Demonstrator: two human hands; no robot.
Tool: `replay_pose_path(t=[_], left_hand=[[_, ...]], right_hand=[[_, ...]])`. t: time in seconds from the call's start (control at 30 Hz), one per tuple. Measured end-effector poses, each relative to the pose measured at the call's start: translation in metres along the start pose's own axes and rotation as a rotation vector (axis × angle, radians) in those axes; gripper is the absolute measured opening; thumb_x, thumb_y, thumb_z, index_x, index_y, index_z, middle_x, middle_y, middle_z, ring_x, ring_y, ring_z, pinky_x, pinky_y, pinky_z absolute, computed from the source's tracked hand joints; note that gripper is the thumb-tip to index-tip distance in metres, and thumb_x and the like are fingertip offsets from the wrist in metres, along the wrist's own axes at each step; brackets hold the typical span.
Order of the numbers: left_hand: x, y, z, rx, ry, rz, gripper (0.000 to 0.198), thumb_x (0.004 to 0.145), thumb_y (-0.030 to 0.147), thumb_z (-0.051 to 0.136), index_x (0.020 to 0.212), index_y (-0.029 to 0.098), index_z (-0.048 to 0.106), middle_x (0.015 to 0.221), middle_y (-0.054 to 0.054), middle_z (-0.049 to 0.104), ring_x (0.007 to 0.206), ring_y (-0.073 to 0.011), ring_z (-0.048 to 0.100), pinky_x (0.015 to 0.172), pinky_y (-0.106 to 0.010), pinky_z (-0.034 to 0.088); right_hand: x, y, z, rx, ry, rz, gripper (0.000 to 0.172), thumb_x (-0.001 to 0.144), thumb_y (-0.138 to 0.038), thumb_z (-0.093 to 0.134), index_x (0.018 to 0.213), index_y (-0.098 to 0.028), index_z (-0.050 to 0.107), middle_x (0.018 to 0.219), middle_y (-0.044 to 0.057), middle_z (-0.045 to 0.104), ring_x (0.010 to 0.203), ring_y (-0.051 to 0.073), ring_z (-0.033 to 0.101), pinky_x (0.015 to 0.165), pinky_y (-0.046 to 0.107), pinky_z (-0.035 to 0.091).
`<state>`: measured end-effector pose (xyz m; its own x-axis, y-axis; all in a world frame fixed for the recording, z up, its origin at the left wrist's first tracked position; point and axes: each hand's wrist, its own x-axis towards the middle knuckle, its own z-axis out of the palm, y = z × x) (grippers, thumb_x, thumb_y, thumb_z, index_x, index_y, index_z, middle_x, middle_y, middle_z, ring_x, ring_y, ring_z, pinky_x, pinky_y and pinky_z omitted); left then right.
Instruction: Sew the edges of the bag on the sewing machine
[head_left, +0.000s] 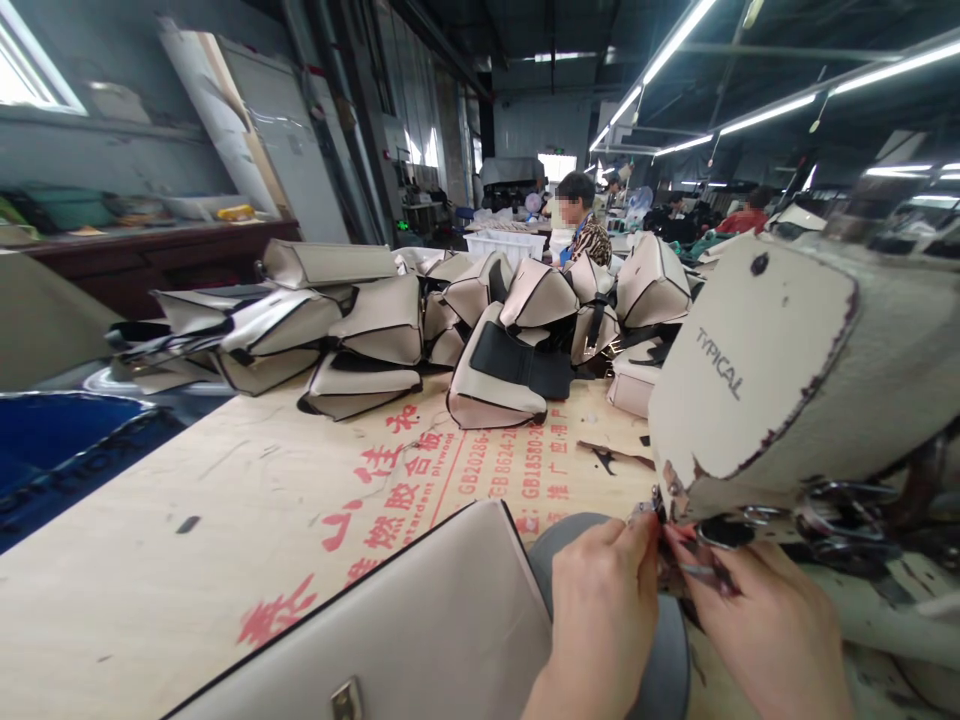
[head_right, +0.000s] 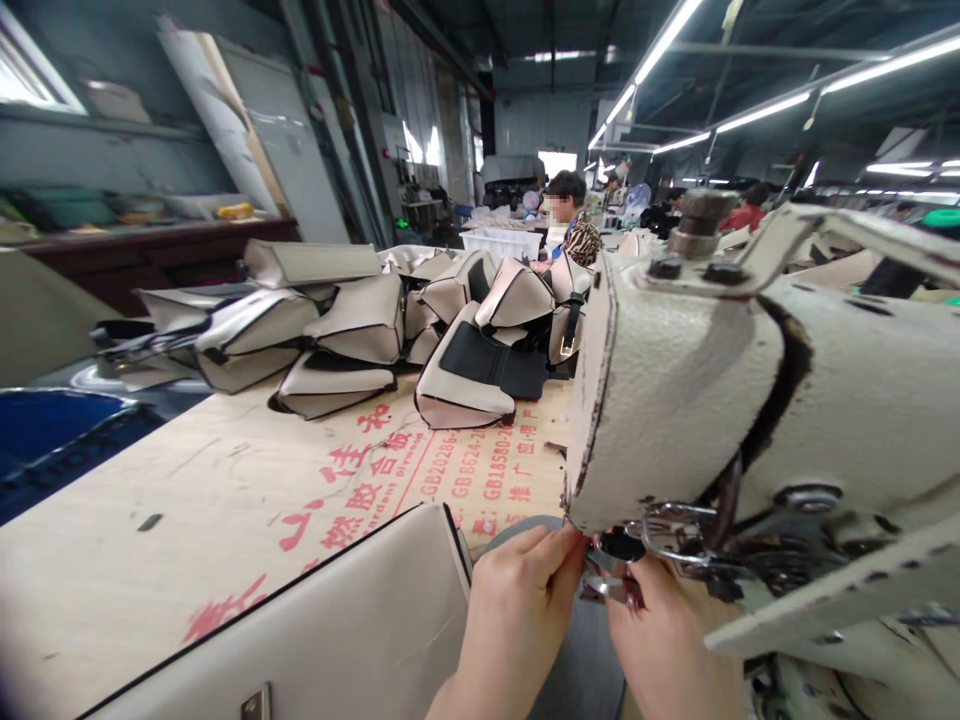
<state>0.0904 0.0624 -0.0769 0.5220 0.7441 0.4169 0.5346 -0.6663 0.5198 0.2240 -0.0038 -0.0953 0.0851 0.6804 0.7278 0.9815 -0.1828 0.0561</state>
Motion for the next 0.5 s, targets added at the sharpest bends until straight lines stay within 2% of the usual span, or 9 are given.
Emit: replay_pose_path(t=[0.13,0.2,0.3,0.37,0.4,0.5], left_hand=[[0.001,0.001,-0.004,0.048,-0.051,-0.007,0.02,0.084,0.013,0.047,0.083,0.021,0.065,0.058,0.001,0.059,0.05,-0.012,0.052,0.045,-0.022,0.029],[0.002,0.001,-0.008,0.05,-0.056,-0.013,0.017,0.083,0.015,0.049,0.087,0.022,0.064,0.065,0.0,0.061,0.058,-0.0136,0.055,0.049,-0.022,0.034],[0.0,0.001,-0.019,0.022,0.069,0.011,0.019,0.08,0.017,0.056,0.096,0.024,0.063,0.09,-0.003,0.063,0.083,-0.0185,0.057,0.068,-0.028,0.042],[-0.006,0.0,-0.022,-0.009,0.186,0.081,0.025,0.078,0.016,0.058,0.101,0.025,0.062,0.098,-0.004,0.063,0.09,-0.0199,0.055,0.078,-0.033,0.041],[-0.01,0.0,-0.022,-0.026,0.224,0.136,0.025,0.078,0.016,0.058,0.102,0.025,0.062,0.095,-0.003,0.064,0.088,-0.0191,0.055,0.078,-0.033,0.041],[-0.028,0.002,-0.011,-0.08,0.285,0.327,0.018,0.081,0.019,0.055,0.094,0.027,0.065,0.073,0.001,0.067,0.069,-0.0127,0.058,0.065,-0.027,0.041]], right_hand=[[-0.001,-0.007,0.005,-0.029,-0.072,0.059,0.032,0.084,-0.036,0.043,0.068,-0.017,0.064,0.056,0.006,0.059,0.047,0.016,0.053,0.045,0.024,0.032],[-0.003,-0.008,0.006,-0.007,-0.102,0.07,0.028,0.083,-0.032,0.043,0.071,-0.017,0.063,0.056,0.006,0.058,0.045,0.016,0.051,0.043,0.024,0.031],[-0.009,-0.003,0.003,0.117,-0.106,0.096,0.022,0.083,-0.03,0.044,0.081,-0.015,0.06,0.066,0.007,0.06,0.052,0.018,0.055,0.046,0.024,0.035],[-0.015,0.0,-0.006,0.332,-0.134,0.158,0.02,0.085,-0.03,0.043,0.084,-0.016,0.058,0.074,0.008,0.06,0.062,0.018,0.057,0.053,0.024,0.041],[-0.018,0.001,-0.012,0.481,-0.172,0.185,0.019,0.086,-0.029,0.043,0.083,-0.017,0.057,0.075,0.007,0.059,0.065,0.017,0.058,0.057,0.023,0.043],[-0.027,-0.003,-0.036,0.907,-0.355,0.204,0.023,0.088,-0.028,0.043,0.07,-0.019,0.053,0.067,0.002,0.052,0.061,0.013,0.054,0.054,0.018,0.042]])
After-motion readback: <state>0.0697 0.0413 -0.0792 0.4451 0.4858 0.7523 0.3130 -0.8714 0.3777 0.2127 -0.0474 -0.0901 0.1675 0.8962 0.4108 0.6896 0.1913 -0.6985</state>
